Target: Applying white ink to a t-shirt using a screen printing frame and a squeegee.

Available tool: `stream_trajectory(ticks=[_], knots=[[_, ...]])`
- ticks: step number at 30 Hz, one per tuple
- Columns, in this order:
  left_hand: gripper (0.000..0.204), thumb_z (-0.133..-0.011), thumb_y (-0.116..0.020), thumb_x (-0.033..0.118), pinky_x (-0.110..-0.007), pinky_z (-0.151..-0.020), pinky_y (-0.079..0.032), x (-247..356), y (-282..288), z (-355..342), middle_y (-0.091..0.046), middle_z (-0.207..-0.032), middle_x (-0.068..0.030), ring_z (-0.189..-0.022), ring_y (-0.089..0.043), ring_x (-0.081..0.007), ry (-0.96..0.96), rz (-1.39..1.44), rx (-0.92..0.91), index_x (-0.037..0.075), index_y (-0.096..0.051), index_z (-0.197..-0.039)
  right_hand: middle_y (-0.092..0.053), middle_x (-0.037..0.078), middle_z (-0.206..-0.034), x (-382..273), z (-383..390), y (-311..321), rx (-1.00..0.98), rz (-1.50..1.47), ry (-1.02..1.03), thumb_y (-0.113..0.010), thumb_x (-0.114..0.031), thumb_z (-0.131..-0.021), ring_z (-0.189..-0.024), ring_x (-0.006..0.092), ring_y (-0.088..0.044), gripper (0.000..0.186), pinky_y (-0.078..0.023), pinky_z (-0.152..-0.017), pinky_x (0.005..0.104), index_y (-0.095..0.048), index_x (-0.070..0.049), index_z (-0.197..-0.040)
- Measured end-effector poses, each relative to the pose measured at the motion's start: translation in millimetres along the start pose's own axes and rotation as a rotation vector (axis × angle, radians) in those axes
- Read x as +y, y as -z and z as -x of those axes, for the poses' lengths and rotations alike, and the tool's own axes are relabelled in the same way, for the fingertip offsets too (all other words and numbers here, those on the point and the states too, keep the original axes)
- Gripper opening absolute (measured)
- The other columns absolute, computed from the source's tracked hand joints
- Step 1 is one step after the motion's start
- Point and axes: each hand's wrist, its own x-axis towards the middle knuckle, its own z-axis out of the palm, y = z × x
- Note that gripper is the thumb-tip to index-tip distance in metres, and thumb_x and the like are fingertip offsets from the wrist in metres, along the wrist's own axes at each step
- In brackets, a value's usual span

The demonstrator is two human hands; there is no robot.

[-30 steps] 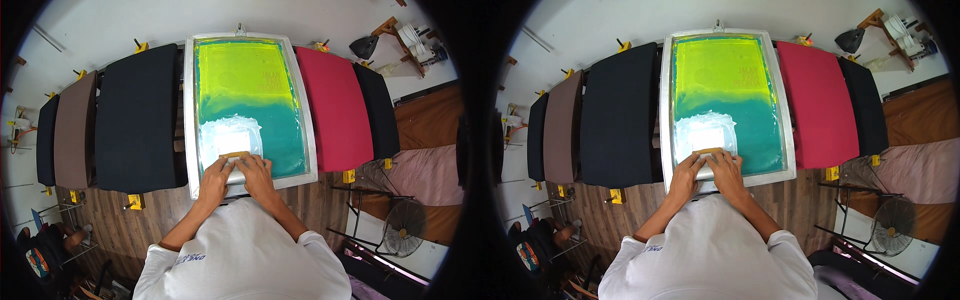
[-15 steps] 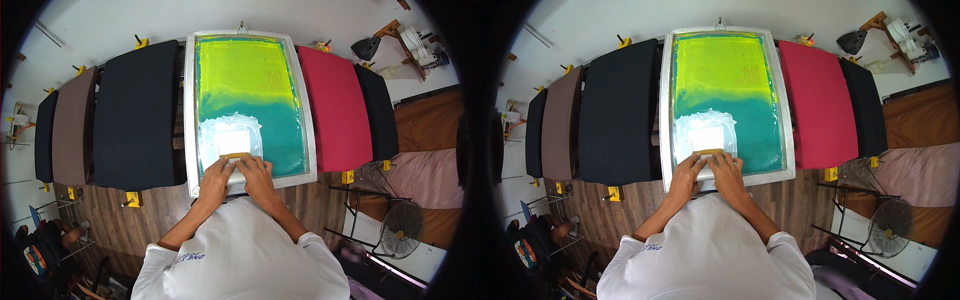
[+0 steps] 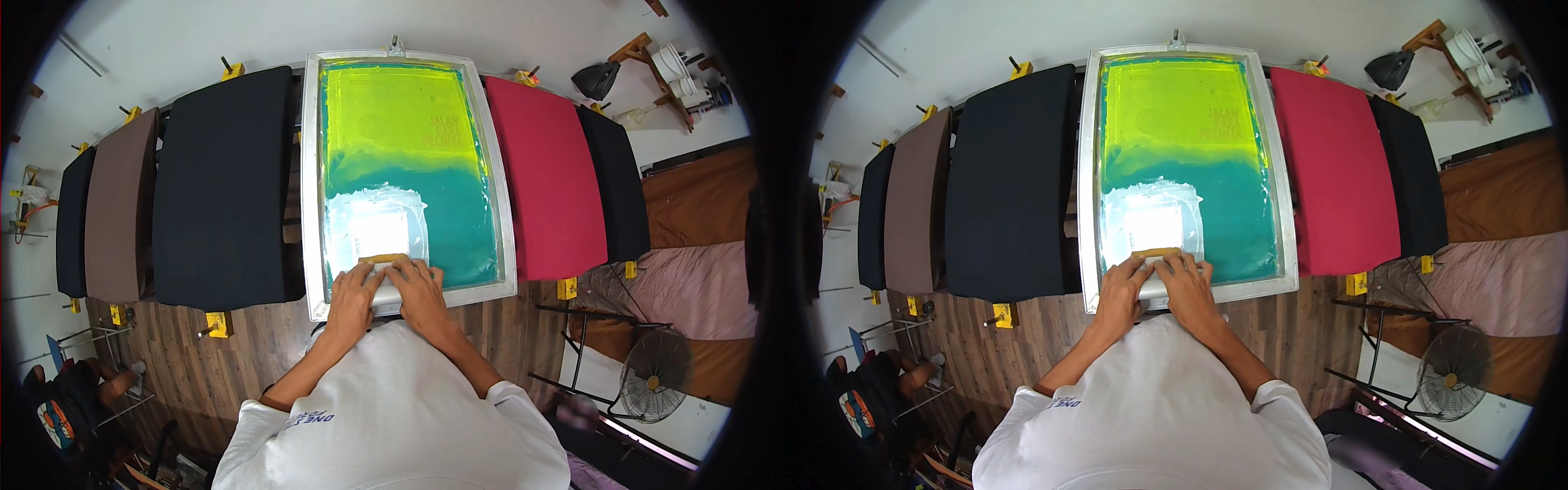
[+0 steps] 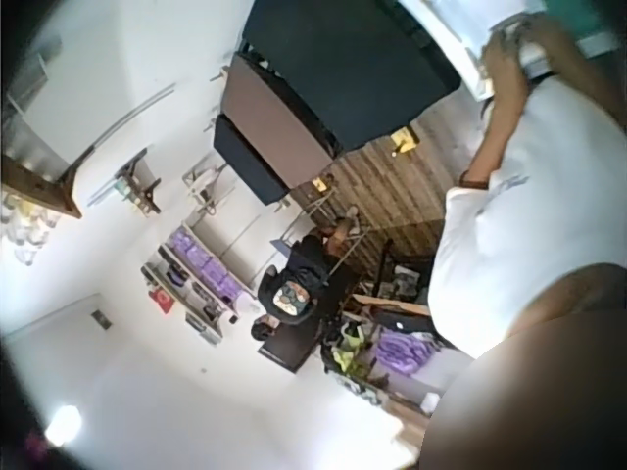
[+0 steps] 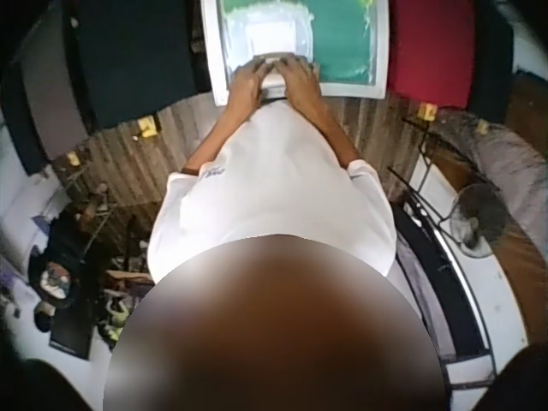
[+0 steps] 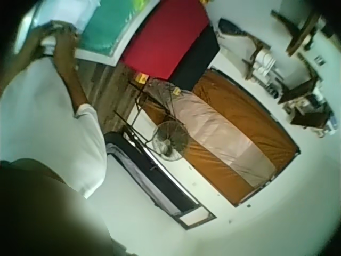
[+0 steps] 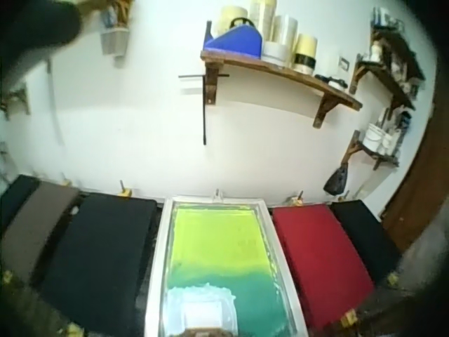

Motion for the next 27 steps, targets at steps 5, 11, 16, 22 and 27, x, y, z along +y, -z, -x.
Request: stream_trajectory(ticks=[5,11,16,22,27], knots=[[0.074,-0.063,-0.068,-0.015,-0.055,-0.111,-0.032,5,3,4,-0.053,-0.136,-0.0187,-0.129,-0.048,-0.0358,0.057,-0.005,-0.078,0.003,-0.056,-0.133,-0.059,0.008,-0.121,-2,3,6,-0.045,-0.003,0.004,-0.060,0.009,-0.072,-0.119,0.0268,-0.050,0.049,-0.033,-0.094,0.0481,-0.065,-0.008,-0.118],[0.074,-0.064,-0.067,-0.015,-0.056,-0.113,-0.029,3,0,10,-0.053,-0.137,-0.0181,-0.131,-0.046,-0.0352,0.057,-0.026,-0.073,0.005,-0.056,-0.134,-0.059,0.008,-0.122,-5,7,5,-0.028,0.020,0.005,-0.060,0.008,-0.073,-0.120,0.0272,-0.051,0.048,-0.034,-0.094,0.0483,-0.064,-0.007,-0.119],[0.073,-0.064,-0.066,-0.015,-0.057,-0.113,-0.028,2,-2,11,-0.053,-0.137,-0.0177,-0.131,-0.046,-0.0353,0.043,-0.042,-0.076,0.005,-0.055,-0.134,-0.059,0.009,-0.124,-7,10,1,-0.006,0.004,-0.010,-0.062,0.008,-0.072,-0.121,0.0283,-0.051,0.048,-0.035,-0.093,0.0480,-0.065,-0.006,-0.118],[0.070,-0.064,-0.066,-0.013,-0.056,-0.112,-0.030,8,2,13,-0.053,-0.137,-0.0185,-0.129,-0.047,-0.0360,0.030,-0.037,-0.046,0.004,-0.057,-0.132,-0.060,0.010,-0.123,-5,14,-3,0.024,0.027,-0.017,-0.062,0.006,-0.074,-0.121,0.0288,-0.051,0.046,-0.036,-0.094,0.0482,-0.065,-0.007,-0.117],[0.067,-0.067,-0.064,-0.012,-0.055,-0.111,-0.030,5,0,21,-0.054,-0.135,-0.0187,-0.128,-0.048,-0.0356,0.026,0.012,-0.053,0.004,-0.058,-0.131,-0.059,0.010,-0.123,-10,18,3,-0.013,0.006,-0.017,-0.061,0.006,-0.075,-0.120,0.0291,-0.051,0.044,-0.036,-0.094,0.0487,-0.065,-0.006,-0.117]])
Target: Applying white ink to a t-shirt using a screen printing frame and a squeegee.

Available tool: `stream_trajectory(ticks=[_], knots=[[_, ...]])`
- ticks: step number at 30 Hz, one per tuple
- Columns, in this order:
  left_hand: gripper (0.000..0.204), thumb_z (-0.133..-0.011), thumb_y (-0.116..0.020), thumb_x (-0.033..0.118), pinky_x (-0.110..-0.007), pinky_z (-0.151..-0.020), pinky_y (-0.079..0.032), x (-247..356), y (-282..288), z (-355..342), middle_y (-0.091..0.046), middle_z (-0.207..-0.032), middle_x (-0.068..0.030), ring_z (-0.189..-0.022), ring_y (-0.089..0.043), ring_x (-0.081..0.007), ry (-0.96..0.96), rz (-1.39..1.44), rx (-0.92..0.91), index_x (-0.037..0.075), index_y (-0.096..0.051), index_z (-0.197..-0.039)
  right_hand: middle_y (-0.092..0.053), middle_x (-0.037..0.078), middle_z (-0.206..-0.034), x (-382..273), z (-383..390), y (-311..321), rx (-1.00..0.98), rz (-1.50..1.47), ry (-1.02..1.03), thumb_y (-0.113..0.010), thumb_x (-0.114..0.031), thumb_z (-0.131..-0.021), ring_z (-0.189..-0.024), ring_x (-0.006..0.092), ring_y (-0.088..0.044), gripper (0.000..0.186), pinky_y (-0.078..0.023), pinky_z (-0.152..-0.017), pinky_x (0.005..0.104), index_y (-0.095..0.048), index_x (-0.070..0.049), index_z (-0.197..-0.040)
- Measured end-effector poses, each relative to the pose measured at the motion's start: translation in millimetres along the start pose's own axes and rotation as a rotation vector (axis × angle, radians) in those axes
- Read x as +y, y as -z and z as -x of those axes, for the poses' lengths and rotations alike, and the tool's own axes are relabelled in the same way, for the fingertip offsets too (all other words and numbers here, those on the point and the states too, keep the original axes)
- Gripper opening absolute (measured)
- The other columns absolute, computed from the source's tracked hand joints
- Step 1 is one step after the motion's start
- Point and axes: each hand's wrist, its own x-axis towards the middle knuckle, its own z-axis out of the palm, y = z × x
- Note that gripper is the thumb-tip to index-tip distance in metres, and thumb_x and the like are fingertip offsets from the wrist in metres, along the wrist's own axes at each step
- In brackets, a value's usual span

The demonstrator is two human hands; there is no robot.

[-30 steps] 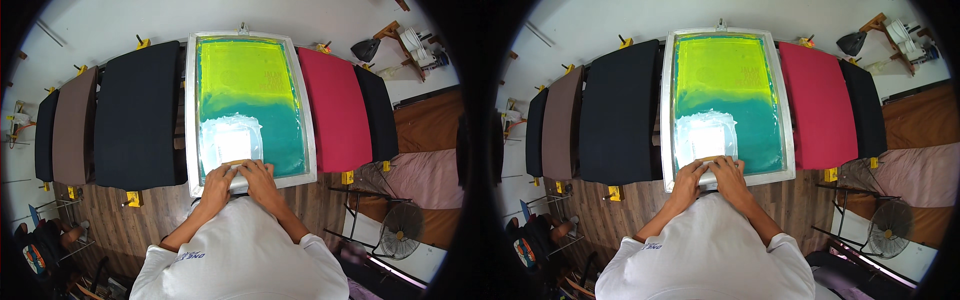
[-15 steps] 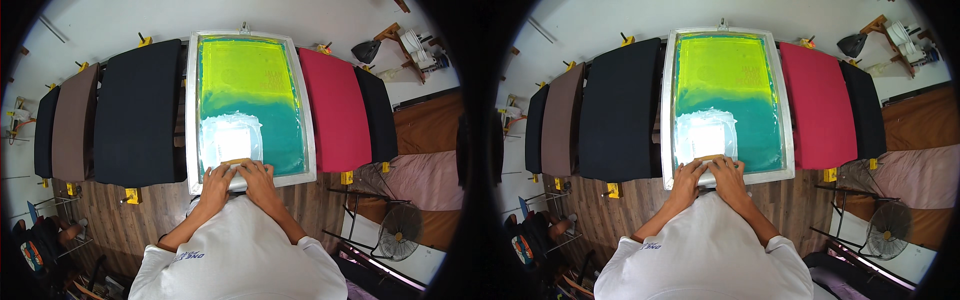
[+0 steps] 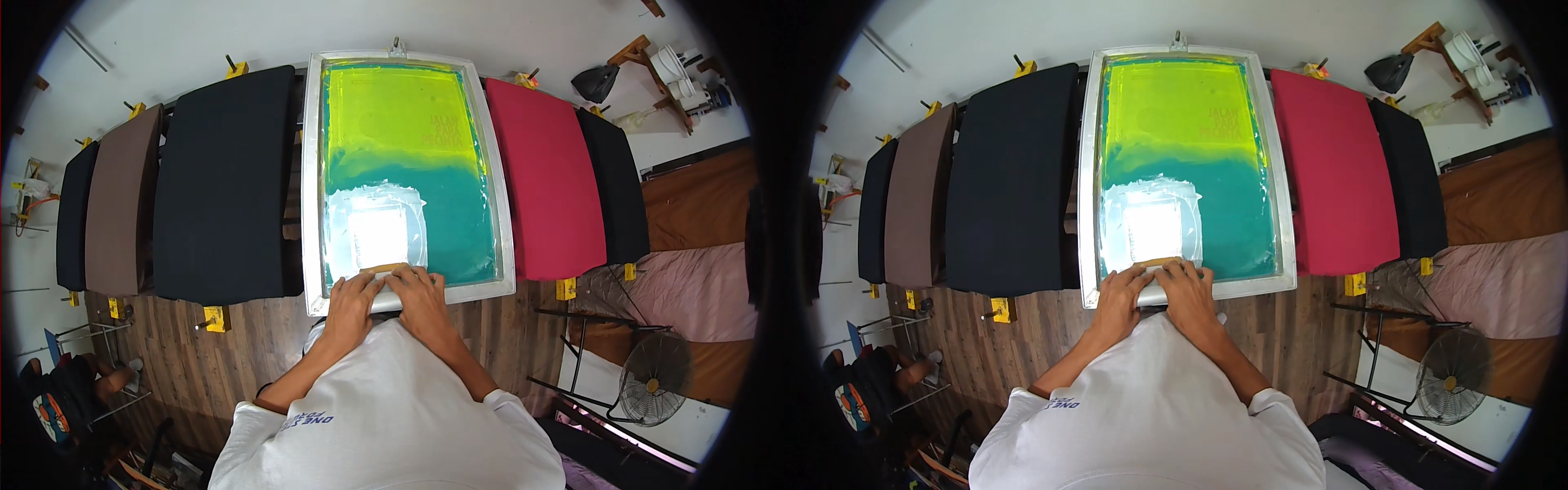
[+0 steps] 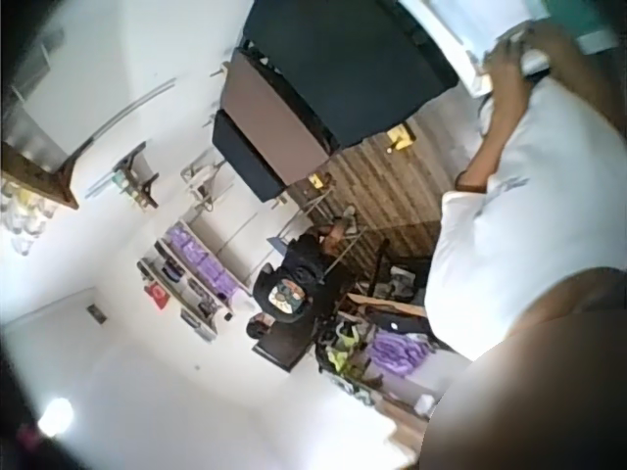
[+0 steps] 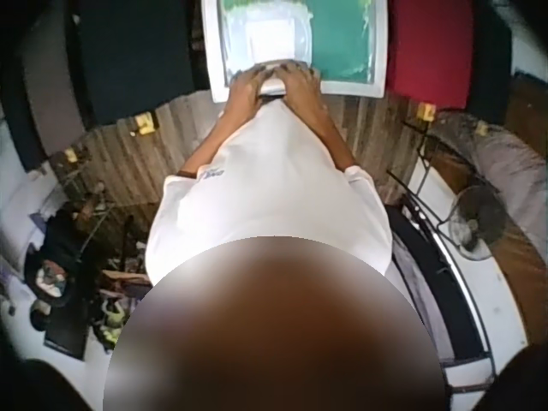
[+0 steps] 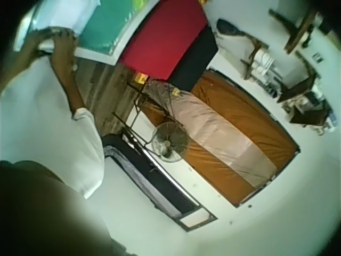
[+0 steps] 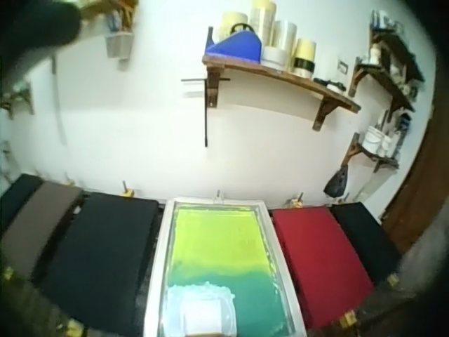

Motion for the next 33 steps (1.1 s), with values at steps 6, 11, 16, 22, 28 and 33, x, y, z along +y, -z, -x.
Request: stream_trajectory(ticks=[6,11,16,22,28,33], knots=[[0.063,-0.070,-0.063,-0.010,-0.054,-0.111,-0.030,1,-2,2,-0.054,-0.135,-0.0179,-0.127,-0.048,-0.0342,-0.002,-0.029,-0.037,0.004,-0.058,-0.131,-0.060,0.010,-0.122,0,6,4,-0.011,-0.013,-0.002,-0.062,0.005,-0.074,-0.119,0.0284,-0.052,0.043,-0.036,-0.093,0.0474,-0.065,-0.006,-0.116],[0.063,-0.069,-0.067,-0.007,-0.054,-0.111,-0.029,4,-2,-1,-0.056,-0.133,-0.0180,-0.127,-0.049,-0.0334,-0.010,-0.072,-0.021,0.004,-0.058,-0.131,-0.061,0.009,-0.120,3,6,0,0.043,0.008,0.023,-0.063,0.006,-0.073,-0.116,0.0281,-0.053,0.043,-0.036,-0.093,0.0458,-0.066,-0.007,-0.114],[0.061,-0.070,-0.065,-0.009,-0.055,-0.110,-0.029,9,3,0,-0.057,-0.132,-0.0179,-0.126,-0.051,-0.0329,-0.001,-0.057,-0.004,0.004,-0.059,-0.128,-0.060,0.007,-0.122,2,6,-1,0.031,0.037,0.019,-0.063,0.006,-0.071,-0.117,0.0271,-0.052,0.046,-0.036,-0.093,0.0459,-0.065,-0.009,-0.115],[0.060,-0.069,-0.068,-0.006,-0.054,-0.109,-0.030,2,-7,5,-0.058,-0.130,-0.0178,-0.125,-0.051,-0.0312,-0.004,-0.034,0.031,0.005,-0.060,-0.127,-0.062,0.008,-0.122,3,8,0,-0.016,-0.001,0.010,-0.062,0.009,-0.063,-0.117,0.0270,-0.053,0.059,-0.037,-0.092,0.0432,-0.064,-0.008,-0.119],[0.048,-0.070,-0.065,-0.006,-0.052,-0.104,-0.033,-13,-2,-27,-0.066,-0.112,-0.0140,-0.115,-0.058,-0.0289,-0.024,-0.052,0.038,0.006,-0.065,-0.116,-0.062,0.007,-0.115,10,-28,16,-0.077,0.007,0.042,-0.061,0.009,-0.063,-0.110,0.0291,-0.056,0.056,-0.039,-0.091,0.0438,-0.065,-0.010,-0.116],[0.029,-0.068,-0.066,0.000,-0.046,-0.078,-0.050,-28,28,-89,-0.071,-0.089,-0.0127,-0.086,-0.068,-0.0330,-0.011,-0.095,0.003,0.009,-0.070,-0.096,-0.066,0.012,-0.105,28,-94,35,-0.159,0.060,0.092,-0.061,0.001,-0.068,-0.101,0.0352,-0.060,0.044,-0.046,-0.083,0.0484,-0.069,-0.012,-0.109]])
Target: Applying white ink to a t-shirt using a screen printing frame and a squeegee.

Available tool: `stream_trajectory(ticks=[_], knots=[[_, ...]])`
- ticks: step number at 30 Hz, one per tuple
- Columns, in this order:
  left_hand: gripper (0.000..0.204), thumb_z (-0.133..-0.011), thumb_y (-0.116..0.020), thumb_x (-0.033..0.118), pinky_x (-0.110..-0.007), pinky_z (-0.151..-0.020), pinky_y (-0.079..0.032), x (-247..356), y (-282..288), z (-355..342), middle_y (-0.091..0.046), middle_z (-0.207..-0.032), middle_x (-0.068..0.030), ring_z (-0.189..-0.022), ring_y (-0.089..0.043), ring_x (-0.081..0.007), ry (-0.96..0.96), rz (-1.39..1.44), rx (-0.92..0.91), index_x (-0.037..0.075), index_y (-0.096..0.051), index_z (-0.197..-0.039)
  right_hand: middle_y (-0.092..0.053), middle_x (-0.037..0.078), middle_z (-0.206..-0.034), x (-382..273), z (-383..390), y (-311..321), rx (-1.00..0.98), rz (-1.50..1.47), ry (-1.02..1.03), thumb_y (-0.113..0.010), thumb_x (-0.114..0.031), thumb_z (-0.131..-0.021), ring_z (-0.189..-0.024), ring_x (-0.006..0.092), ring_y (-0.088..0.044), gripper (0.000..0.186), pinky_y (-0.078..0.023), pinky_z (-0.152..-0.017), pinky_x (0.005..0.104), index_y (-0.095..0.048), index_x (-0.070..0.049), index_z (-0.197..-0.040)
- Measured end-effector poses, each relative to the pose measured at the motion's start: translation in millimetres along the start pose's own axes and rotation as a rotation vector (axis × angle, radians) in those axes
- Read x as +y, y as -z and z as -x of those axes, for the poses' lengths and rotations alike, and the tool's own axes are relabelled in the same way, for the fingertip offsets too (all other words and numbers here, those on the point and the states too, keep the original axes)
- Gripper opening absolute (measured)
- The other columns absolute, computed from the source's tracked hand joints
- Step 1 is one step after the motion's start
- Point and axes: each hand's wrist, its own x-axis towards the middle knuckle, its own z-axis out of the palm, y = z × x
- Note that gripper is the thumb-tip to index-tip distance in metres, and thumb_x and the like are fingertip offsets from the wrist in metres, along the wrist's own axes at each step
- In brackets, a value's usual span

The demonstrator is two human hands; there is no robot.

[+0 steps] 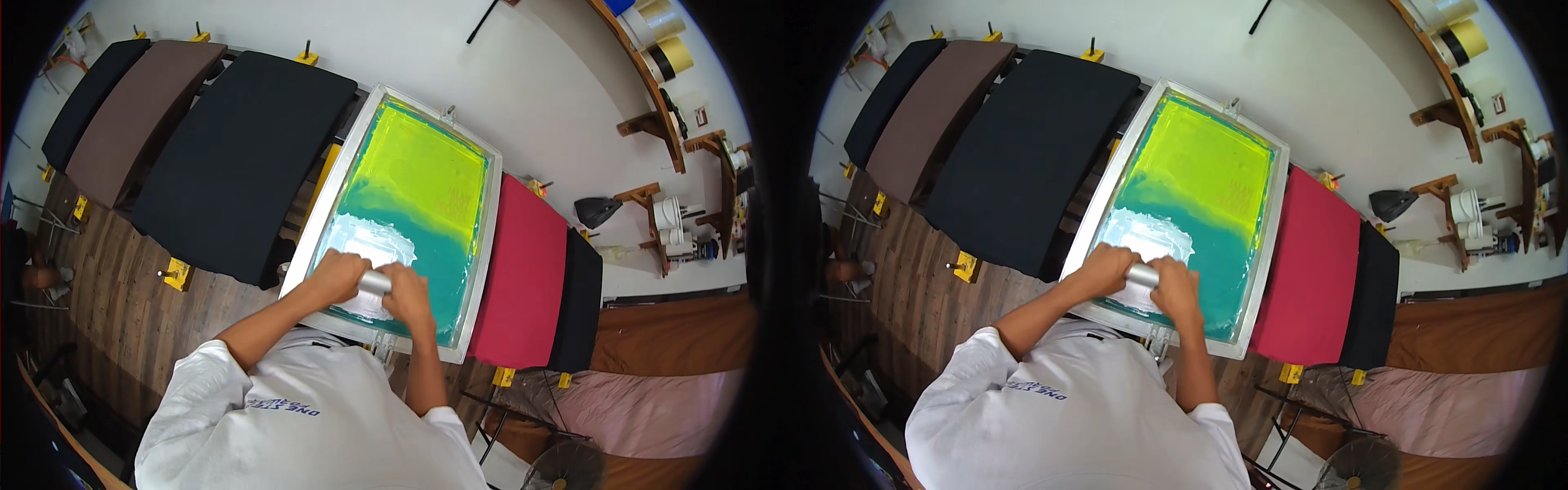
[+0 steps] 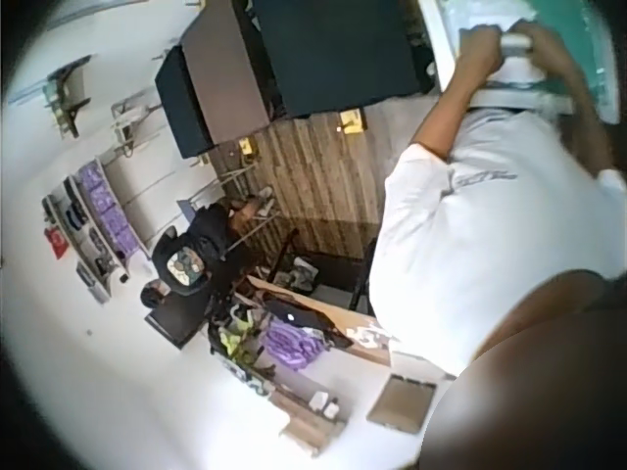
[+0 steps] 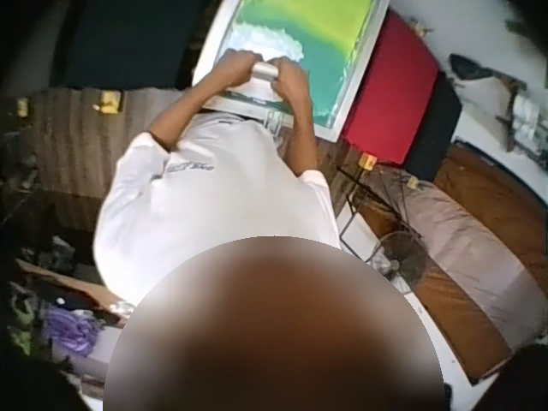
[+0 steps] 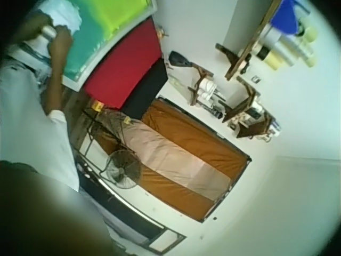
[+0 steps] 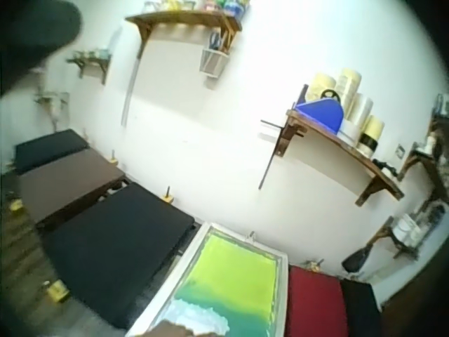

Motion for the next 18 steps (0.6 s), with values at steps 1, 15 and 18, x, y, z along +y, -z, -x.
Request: stream_trajectory(ticks=[1,15,18], knots=[[0.032,-0.068,-0.065,0.000,-0.044,-0.071,-0.054,0,8,-10,-0.071,-0.087,-0.0140,-0.079,-0.069,-0.0341,-0.009,-0.038,-0.007,0.010,-0.071,-0.097,-0.066,0.013,-0.104,4,-11,7,-0.027,0.005,0.003,-0.061,0.000,-0.069,-0.100,0.0362,-0.061,0.041,-0.047,-0.082,0.0491,-0.069,-0.012,-0.108],[0.041,-0.067,-0.064,-0.008,-0.044,-0.080,-0.054,-10,-17,-8,-0.068,-0.102,-0.0170,-0.091,-0.066,-0.0357,-0.068,0.013,0.217,0.002,-0.068,-0.107,-0.062,0.012,-0.108,11,-13,-27,0.199,-0.032,0.015,-0.065,0.007,-0.063,-0.104,0.0354,-0.056,0.050,-0.049,-0.085,0.0459,-0.065,-0.008,-0.111],[0.041,-0.066,-0.064,-0.009,-0.043,-0.076,-0.053,1,-22,15,-0.067,-0.101,-0.0157,-0.091,-0.066,-0.0347,-0.084,0.038,0.183,0.000,-0.067,-0.106,-0.062,0.012,-0.106,2,16,-35,0.225,-0.068,0.024,-0.065,0.008,-0.060,-0.101,0.0352,-0.056,0.052,-0.048,-0.081,0.0459,-0.065,-0.006,-0.110]])
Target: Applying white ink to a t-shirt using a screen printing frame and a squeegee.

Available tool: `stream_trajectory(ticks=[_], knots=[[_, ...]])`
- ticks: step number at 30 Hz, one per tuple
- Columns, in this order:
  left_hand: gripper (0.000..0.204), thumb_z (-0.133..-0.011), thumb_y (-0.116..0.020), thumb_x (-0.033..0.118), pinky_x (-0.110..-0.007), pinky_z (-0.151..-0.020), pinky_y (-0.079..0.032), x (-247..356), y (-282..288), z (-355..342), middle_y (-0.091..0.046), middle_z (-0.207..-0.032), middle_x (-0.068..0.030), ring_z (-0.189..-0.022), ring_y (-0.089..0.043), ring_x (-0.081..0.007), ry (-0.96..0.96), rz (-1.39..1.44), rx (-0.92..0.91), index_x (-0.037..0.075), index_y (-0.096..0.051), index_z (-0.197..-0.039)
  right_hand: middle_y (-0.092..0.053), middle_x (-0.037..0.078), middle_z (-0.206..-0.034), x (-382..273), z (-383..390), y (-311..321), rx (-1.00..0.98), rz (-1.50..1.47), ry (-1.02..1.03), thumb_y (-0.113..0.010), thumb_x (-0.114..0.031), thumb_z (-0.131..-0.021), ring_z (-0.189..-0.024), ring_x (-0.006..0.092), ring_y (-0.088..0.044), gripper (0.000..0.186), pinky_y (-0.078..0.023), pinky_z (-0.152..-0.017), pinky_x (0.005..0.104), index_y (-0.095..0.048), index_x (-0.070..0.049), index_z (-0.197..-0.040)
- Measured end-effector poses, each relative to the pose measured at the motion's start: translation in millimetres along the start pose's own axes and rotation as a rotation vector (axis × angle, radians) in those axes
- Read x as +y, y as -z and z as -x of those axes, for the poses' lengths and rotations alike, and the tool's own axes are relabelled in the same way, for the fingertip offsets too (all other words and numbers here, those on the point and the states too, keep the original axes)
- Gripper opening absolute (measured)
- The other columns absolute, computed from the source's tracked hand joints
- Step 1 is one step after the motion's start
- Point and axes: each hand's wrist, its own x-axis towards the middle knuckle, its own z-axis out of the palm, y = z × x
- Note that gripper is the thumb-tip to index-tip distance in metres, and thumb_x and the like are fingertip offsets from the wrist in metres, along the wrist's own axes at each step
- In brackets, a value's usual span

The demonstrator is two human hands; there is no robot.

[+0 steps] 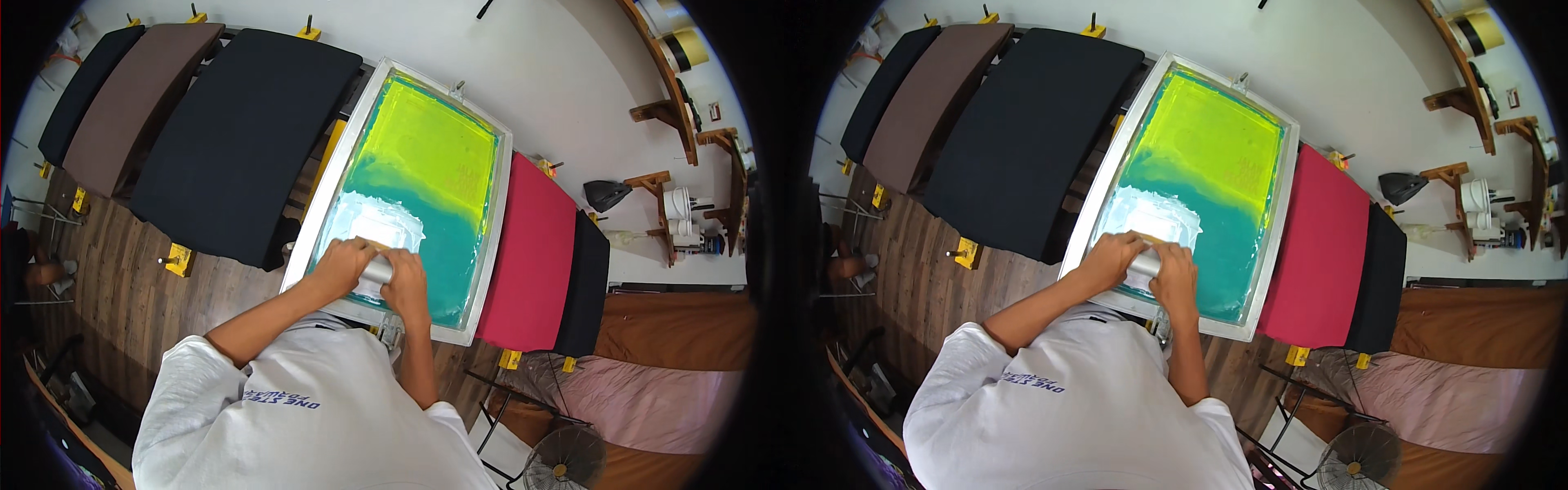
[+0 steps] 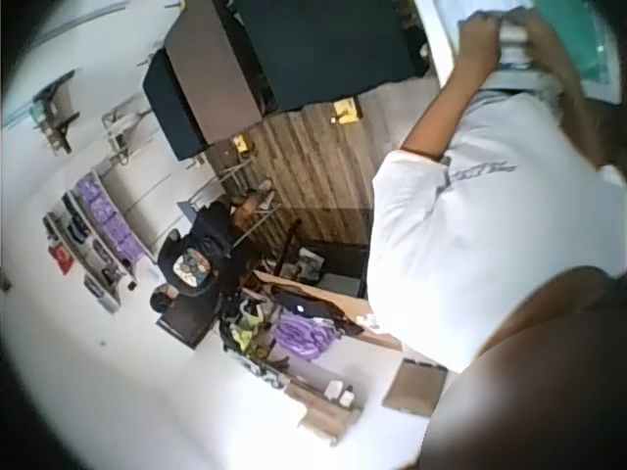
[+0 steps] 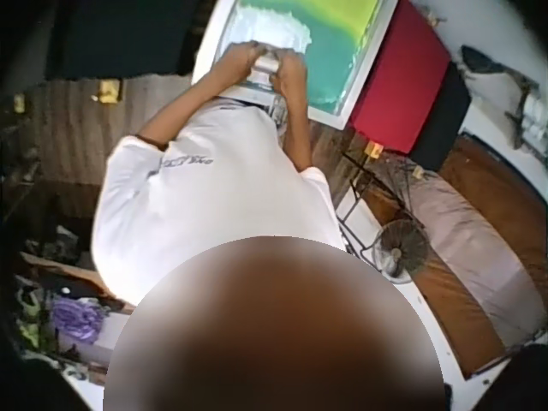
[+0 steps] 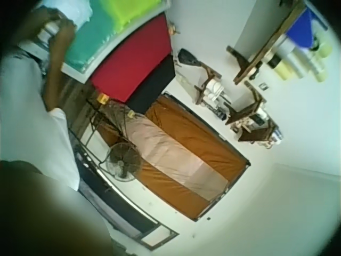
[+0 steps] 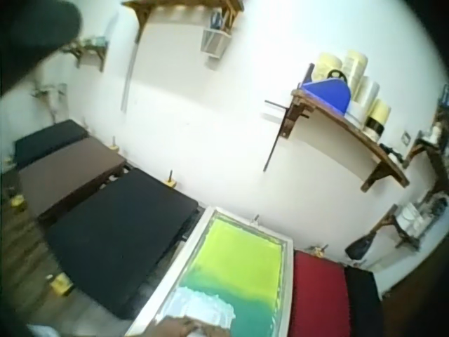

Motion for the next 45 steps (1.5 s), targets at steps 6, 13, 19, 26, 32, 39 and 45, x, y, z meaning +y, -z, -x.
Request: stream_trajectory(ticks=[6,13,19,26,32,39,45], knots=[[0.046,-0.065,-0.066,-0.007,-0.045,-0.076,-0.055,21,8,41,-0.064,-0.111,-0.0174,-0.091,-0.066,-0.0358,0.058,0.045,-0.213,-0.001,-0.064,-0.110,-0.064,0.012,-0.106,-21,43,0,-0.070,-0.077,-0.044,-0.065,0.007,-0.061,-0.101,0.0349,-0.057,0.050,-0.048,-0.088,0.0441,-0.067,-0.005,-0.109],[0.035,-0.069,-0.067,0.002,-0.045,-0.075,-0.054,17,29,-6,-0.070,-0.091,-0.0137,-0.087,-0.069,-0.0329,0.103,-0.054,-0.384,0.010,-0.071,-0.102,-0.068,0.016,-0.101,-10,8,27,-0.174,-0.037,-0.063,-0.062,0.004,-0.066,-0.094,0.0381,-0.060,0.040,-0.049,-0.085,0.0462,-0.071,-0.007,-0.104],[0.036,-0.075,-0.058,-0.006,-0.046,-0.082,-0.045,-7,7,-35,-0.069,-0.096,-0.0125,-0.095,-0.065,-0.0316,0.045,0.001,-0.027,0.008,-0.068,-0.107,-0.063,0.012,-0.112,9,-45,20,-0.134,0.107,-0.058,-0.065,0.003,-0.068,-0.103,0.0356,-0.057,0.044,-0.049,-0.084,0.0464,-0.064,-0.009,-0.110],[0.067,-0.069,-0.067,-0.005,-0.047,-0.103,-0.038,13,-3,45,-0.051,-0.137,-0.0174,-0.129,-0.048,-0.0311,-0.043,-0.175,-0.128,0.006,-0.053,-0.134,-0.053,0.010,-0.125,-19,39,-10,-0.069,0.043,-0.098,-0.068,0.008,-0.061,-0.110,0.0328,-0.051,0.062,-0.042,-0.088,0.0460,-0.057,-0.009,-0.120],[0.054,-0.067,-0.069,0.001,-0.047,-0.095,-0.041,30,31,36,-0.068,-0.109,-0.0149,-0.108,-0.062,-0.0303,0.054,-0.044,-0.361,0.006,-0.062,-0.121,-0.065,0.006,-0.107,-30,42,15,-0.187,-0.004,-0.119,-0.064,0.005,-0.061,-0.104,0.0314,-0.057,0.051,-0.042,-0.087,0.0447,-0.068,-0.012,-0.109],[0.036,-0.069,-0.066,-0.003,-0.046,-0.079,-0.052,-9,35,-60,-0.070,-0.089,-0.0167,-0.084,-0.068,-0.0350,0.029,-0.140,-0.092,0.006,-0.070,-0.104,-0.068,0.013,-0.093,9,-67,26,-0.067,0.101,-0.049,-0.070,-0.007,-0.072,-0.095,0.0346,-0.064,0.027,-0.052,-0.076,0.0494,-0.072,-0.013,-0.098],[0.050,-0.064,-0.061,-0.014,-0.042,-0.084,-0.054,-8,17,-41,-0.068,-0.105,-0.0222,-0.091,-0.066,-0.0407,0.070,-0.060,-0.098,0.001,-0.068,-0.111,-0.067,0.014,-0.104,9,-41,3,0.021,-0.044,-0.119,-0.067,0.003,-0.066,-0.101,0.0359,-0.060,0.040,-0.052,-0.084,0.0461,-0.071,-0.006,-0.104]])
